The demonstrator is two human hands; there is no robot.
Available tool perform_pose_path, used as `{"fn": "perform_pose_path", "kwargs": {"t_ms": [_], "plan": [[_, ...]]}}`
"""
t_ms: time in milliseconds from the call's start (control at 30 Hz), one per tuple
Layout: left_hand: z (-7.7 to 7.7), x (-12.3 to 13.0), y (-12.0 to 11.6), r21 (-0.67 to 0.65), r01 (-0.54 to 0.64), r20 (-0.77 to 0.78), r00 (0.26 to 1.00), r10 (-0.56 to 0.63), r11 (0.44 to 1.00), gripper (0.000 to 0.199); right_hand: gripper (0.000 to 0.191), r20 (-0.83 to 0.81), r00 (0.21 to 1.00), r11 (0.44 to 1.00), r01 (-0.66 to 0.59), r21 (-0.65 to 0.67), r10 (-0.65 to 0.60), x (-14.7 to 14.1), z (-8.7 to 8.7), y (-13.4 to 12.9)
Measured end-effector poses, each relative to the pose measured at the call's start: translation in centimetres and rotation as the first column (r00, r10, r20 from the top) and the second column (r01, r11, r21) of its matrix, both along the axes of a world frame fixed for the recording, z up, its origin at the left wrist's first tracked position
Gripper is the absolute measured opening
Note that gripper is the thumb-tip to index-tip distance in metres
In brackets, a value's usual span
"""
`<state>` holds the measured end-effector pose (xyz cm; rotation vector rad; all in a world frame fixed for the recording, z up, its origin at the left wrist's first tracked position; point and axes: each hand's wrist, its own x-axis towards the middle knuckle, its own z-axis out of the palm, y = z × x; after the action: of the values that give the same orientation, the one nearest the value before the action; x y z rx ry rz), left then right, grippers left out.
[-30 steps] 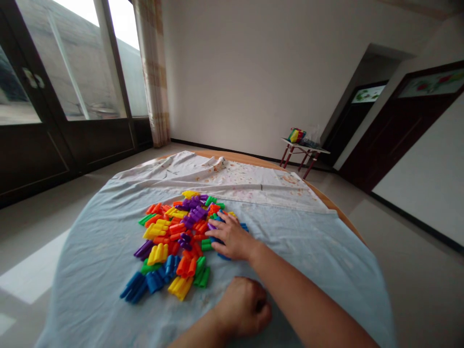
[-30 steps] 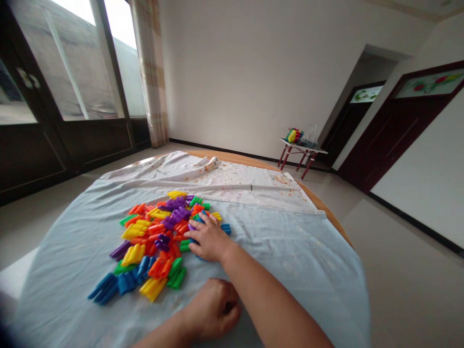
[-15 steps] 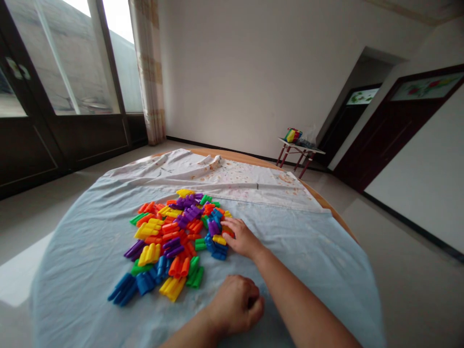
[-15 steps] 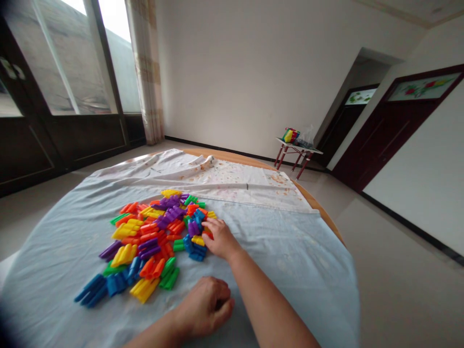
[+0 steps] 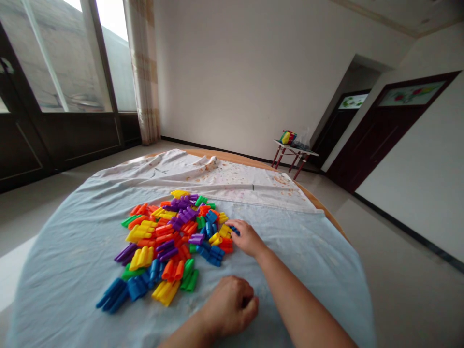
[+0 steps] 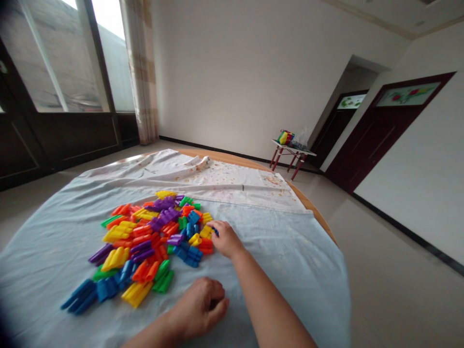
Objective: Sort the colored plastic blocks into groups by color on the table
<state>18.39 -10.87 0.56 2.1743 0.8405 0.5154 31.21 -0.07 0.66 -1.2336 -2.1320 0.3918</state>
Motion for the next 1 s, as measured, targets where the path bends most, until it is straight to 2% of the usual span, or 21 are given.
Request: {"fn": "perform_pose_path", "kwargs": {"t_ms": [167,233,300,367,433,567,733,867,1000], "plan": [[0.1,-0.1,0.0,-0.02,-0.004,-0.005,1.0,0.004,1.0,0.026,0.046,0.108,0.993,0.998,0.051,-0.044,-0.046,-1.1,-0.5,0.5],[0.0,0.0,0.1,-0.028,-0.012,-0.004,1.0,0.012,1.0,0.026,0.042,0.15,0.987,0.996,0.074,-0.055,-0.065,-1.3,-0.3,0.4],[-0.1,0.0,0.1,-0.029,-0.021,-0.003,1.0,0.021,0.999,0.027,0.037,0.141,0.989,0.999,0.042,-0.035,-0.036,-0.9,0.2,0.2],[-0.2,0.0,0.2,-0.027,-0.023,-0.008,1.0,0.023,0.999,0.029,0.035,0.091,0.996,1.0,0.007,0.025,-0.009,-0.1,0.8,-0.1],[-0.4,0.0,0.3,-0.025,-0.017,-0.016,1.0,0.017,1.0,0.029,0.034,0.052,0.998,0.994,0.033,0.102,-0.038,1.3,1.1,-0.5],[-0.6,0.1,0.4,-0.023,0.004,-0.04,0.999,-0.005,1.0,0.031,0.031,0.118,0.984,0.981,0.11,0.16,-0.13,4.7,0.9,-1.6],[-1.1,0.4,0.6,-0.021,-0.01,-0.088,0.996,0.008,1.0,0.033,0.025,0.228,0.966,0.993,0.119,0.025,-0.121,7.9,-0.4,-3.0],[-1.5,0.4,0.8,-0.039,-0.029,-0.096,0.995,0.026,0.999,0.034,0.032,0.186,0.97,0.985,0.167,-0.03,-0.159,8.6,-0.9,-3.0],[-1.6,0.2,0.8,-0.049,-0.044,-0.095,0.995,0.039,0.998,0.035,0.037,0.168,0.976,0.986,0.153,-0.07,-0.139,9.0,-0.7,-1.9]]}}
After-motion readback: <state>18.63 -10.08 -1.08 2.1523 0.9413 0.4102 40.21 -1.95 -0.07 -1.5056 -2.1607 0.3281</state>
